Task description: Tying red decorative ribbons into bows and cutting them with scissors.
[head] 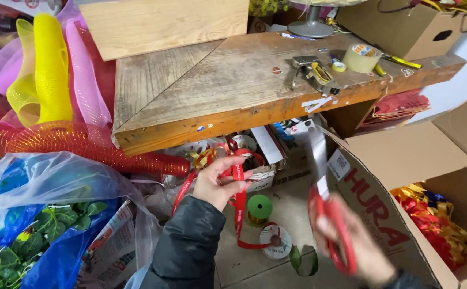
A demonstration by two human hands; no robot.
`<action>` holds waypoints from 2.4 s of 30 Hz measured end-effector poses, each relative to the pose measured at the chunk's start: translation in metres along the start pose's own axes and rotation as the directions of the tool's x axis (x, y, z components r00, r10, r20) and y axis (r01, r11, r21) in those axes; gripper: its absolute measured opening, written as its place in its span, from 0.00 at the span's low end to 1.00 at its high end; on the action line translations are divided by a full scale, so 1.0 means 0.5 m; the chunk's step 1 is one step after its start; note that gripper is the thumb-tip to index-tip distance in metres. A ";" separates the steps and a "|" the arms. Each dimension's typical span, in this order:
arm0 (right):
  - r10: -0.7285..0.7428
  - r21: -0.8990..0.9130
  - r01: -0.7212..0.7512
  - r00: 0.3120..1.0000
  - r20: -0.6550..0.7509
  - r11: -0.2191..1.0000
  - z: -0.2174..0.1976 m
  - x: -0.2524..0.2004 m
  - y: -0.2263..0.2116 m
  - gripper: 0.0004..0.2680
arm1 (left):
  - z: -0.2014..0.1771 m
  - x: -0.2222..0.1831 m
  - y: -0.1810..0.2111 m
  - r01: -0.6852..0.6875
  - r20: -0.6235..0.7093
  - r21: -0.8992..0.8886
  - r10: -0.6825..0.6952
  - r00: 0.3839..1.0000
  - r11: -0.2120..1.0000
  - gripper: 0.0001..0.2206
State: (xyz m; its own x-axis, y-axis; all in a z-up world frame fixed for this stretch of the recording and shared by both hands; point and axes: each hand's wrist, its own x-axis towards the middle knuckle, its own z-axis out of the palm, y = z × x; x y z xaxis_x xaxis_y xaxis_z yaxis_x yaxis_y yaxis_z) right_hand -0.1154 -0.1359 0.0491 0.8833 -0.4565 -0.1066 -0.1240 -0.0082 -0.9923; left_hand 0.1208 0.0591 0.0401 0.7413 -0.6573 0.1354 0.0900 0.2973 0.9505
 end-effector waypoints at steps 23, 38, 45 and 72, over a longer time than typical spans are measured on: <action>0.222 -0.001 -0.230 0.940 0.260 0.973 0.065 -0.068 0.058 0.21 | 0.084 -0.035 0.005 0.140 0.174 0.231 -0.183 0.968 0.963 0.42; 0.130 -0.081 -0.116 0.971 0.203 0.990 0.049 -0.055 0.102 0.16 | 0.084 -0.032 -0.031 0.082 0.233 0.122 -0.109 0.966 0.989 0.43; 0.025 -0.017 -0.022 0.979 0.202 1.000 0.043 -0.053 0.135 0.14 | 0.085 -0.034 -0.022 0.079 0.230 0.141 -0.110 0.967 0.987 0.43; 0.314 0.210 -0.423 0.857 0.408 0.881 0.087 -0.077 0.032 0.33 | 0.119 -0.030 -0.051 -0.052 -0.002 -0.512 0.059 0.998 0.858 0.45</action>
State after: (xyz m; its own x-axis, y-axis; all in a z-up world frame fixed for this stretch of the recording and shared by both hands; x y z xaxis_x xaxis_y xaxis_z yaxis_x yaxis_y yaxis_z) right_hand -0.1318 -0.0799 0.0344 0.9026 -0.0306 -0.4294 -0.3883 0.3728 -0.8428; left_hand 0.0680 0.0203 0.0305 0.7468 -0.6371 0.1909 0.3789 0.6434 0.6652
